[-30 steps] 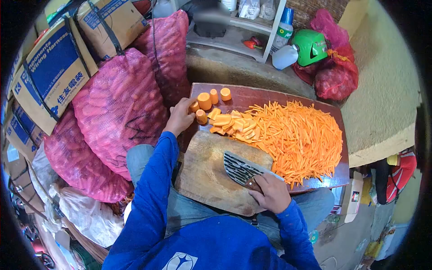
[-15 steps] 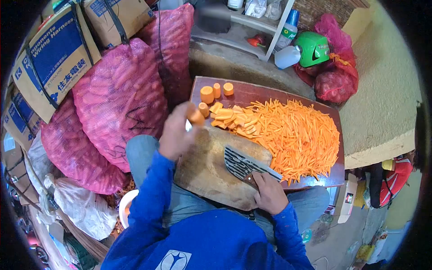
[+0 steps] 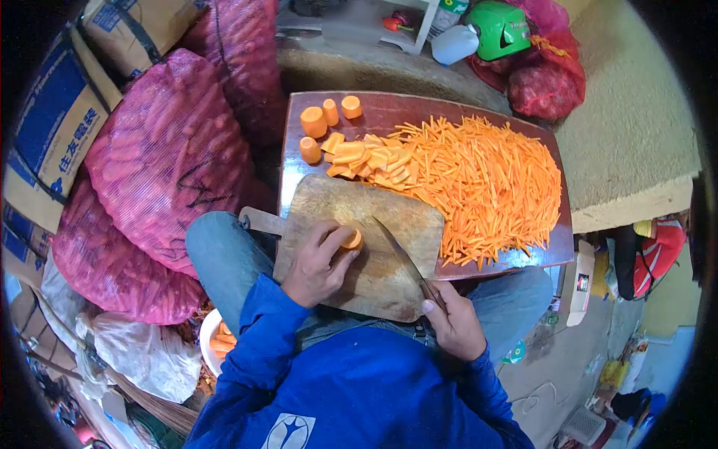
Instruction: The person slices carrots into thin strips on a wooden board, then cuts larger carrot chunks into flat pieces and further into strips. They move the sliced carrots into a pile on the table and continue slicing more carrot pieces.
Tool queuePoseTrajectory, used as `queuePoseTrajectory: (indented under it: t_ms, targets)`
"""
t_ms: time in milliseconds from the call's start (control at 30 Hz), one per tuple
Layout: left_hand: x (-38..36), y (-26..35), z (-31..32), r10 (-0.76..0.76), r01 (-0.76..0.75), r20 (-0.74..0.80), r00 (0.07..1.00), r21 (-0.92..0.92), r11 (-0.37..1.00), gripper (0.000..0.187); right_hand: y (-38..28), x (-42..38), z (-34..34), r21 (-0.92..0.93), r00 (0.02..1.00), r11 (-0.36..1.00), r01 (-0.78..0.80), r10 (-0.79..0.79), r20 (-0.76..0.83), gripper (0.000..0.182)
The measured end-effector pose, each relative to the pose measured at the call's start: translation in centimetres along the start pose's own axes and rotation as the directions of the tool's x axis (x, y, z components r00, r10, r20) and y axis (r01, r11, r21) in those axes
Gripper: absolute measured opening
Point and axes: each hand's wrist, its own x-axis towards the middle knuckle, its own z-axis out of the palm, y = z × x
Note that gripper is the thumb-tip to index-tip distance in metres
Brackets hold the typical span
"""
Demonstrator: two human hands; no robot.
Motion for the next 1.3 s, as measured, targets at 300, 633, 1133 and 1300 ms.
queuePoseTrajectory:
  t_ms: [300,633,1133,1300]
  targets:
    - [-0.8,1.5,0.5,0.115,-0.131,0.115,0.987,0.141,0.981,0.048,-3.4,-1.7,-0.3,0.091,0.993,0.996,0.024,-0.034,0.11,0.048]
    - [-0.6,1.7,1.1,0.182,-0.205,0.121,0.976,0.227,0.952,0.049,-4.3,-2.7,-0.2,0.024,0.994,1.0,0.006,-0.009,0.112,0.057]
    - [-0.7,1.6,1.4,0.199,-0.238,0.166,0.966,0.27,0.933,0.052,-4.9,-2.2,-2.2,-0.04,0.962,0.998,-0.052,0.061,0.268,0.059]
    - [-0.6,1.6,1.3,0.222,-0.261,0.164,0.961,0.279,0.924,0.052,-3.6,-1.5,-1.4,0.028,0.971,1.0,0.009,-0.015,0.238,0.054]
